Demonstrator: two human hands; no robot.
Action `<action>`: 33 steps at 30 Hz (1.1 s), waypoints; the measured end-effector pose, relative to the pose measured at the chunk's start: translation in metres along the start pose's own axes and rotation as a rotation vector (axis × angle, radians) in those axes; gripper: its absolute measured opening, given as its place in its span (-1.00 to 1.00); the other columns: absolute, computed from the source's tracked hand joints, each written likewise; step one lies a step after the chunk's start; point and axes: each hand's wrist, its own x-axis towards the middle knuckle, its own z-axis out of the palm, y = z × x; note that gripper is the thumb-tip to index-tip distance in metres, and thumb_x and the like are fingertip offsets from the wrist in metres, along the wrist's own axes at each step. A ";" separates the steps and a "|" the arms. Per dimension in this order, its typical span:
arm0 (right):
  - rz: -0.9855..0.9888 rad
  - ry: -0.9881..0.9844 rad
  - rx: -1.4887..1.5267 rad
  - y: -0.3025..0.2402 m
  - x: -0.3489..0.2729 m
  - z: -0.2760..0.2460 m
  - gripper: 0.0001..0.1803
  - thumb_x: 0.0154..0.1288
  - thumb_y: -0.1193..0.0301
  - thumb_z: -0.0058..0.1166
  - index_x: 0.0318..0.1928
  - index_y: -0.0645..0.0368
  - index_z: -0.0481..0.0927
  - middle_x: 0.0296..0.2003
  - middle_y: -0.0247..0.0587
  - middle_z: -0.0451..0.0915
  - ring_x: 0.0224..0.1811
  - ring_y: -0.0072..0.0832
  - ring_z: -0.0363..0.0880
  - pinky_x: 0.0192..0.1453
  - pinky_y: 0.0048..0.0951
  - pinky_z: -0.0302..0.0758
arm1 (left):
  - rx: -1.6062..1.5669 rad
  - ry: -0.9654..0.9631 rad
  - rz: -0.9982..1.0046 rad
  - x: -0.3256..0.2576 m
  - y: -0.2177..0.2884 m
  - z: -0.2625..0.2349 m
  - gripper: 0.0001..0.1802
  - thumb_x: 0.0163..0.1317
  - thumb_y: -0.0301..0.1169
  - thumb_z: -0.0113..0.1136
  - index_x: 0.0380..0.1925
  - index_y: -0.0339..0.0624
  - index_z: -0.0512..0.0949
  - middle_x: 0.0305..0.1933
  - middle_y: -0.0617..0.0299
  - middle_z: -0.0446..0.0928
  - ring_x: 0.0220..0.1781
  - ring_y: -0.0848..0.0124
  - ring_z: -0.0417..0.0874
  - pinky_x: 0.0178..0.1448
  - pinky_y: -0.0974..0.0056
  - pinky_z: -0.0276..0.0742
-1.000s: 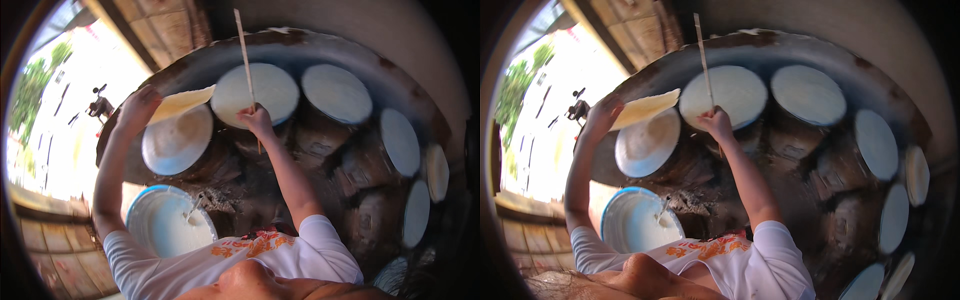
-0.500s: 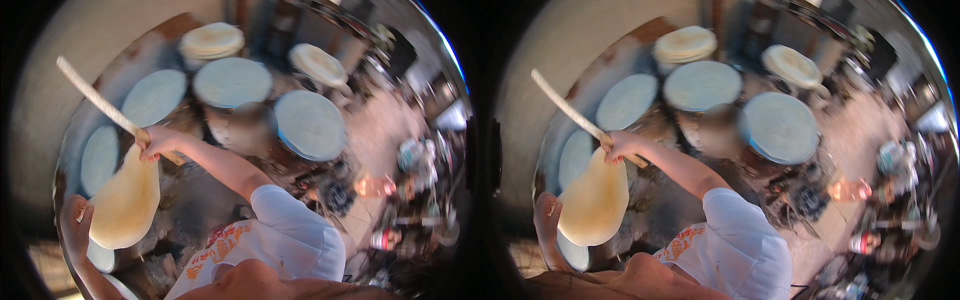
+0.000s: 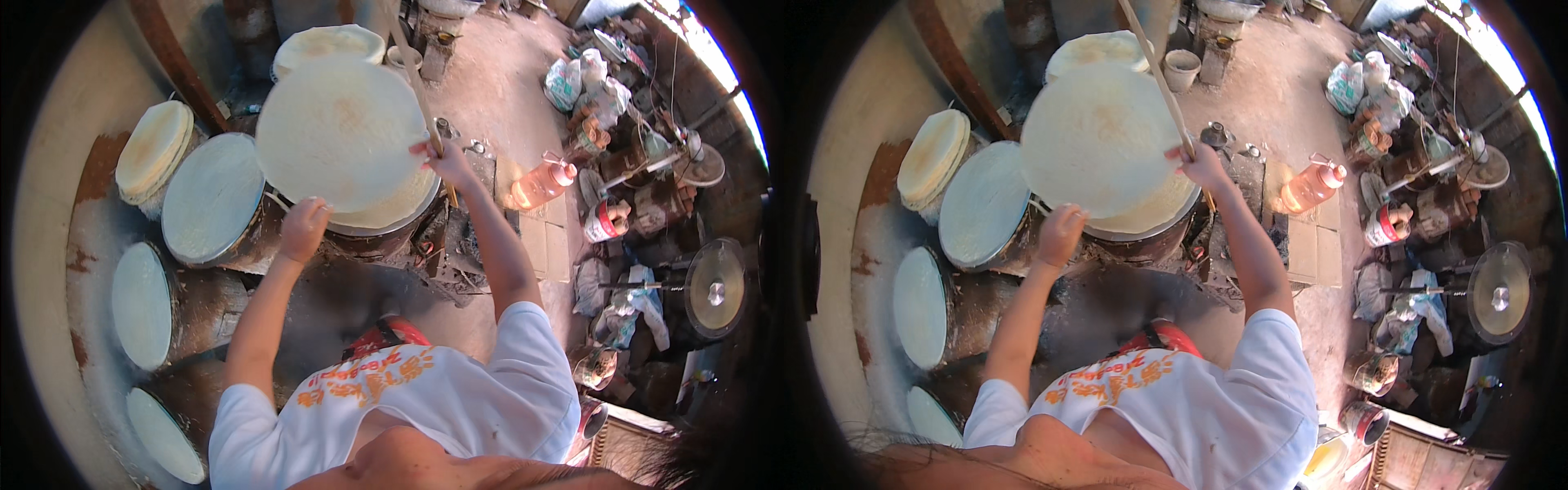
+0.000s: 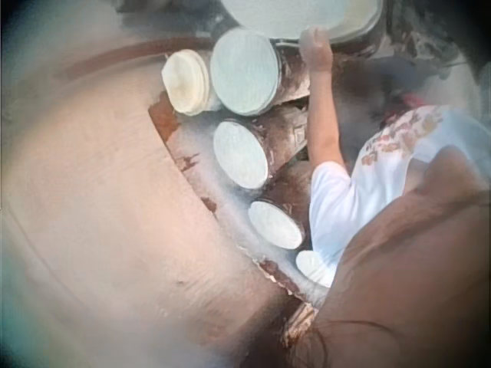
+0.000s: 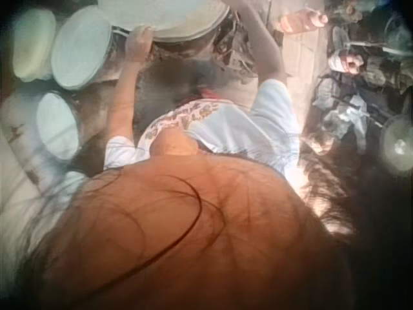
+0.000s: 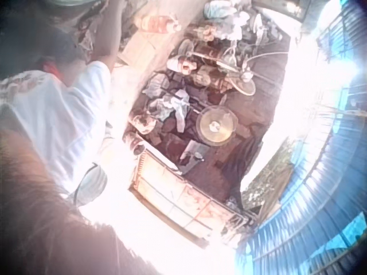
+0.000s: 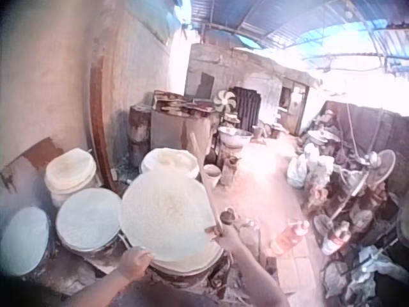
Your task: The person pours thin batter onto multiple heated round hotplates using a ladle, spreads it into a thin circle with a stick, and peels off the cooked wrappers by hand.
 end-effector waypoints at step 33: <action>0.350 0.576 0.390 0.093 -0.112 -0.089 -0.83 0.12 0.75 -0.22 -0.37 0.20 0.32 -0.16 -0.04 0.60 -0.27 -0.43 0.61 -0.33 -0.48 0.58 | -0.268 -0.139 -0.143 0.243 -0.085 0.004 -0.89 0.12 -0.45 0.20 -0.43 -0.24 0.47 -0.38 0.14 0.45 -0.28 0.19 0.53 -0.23 0.22 0.45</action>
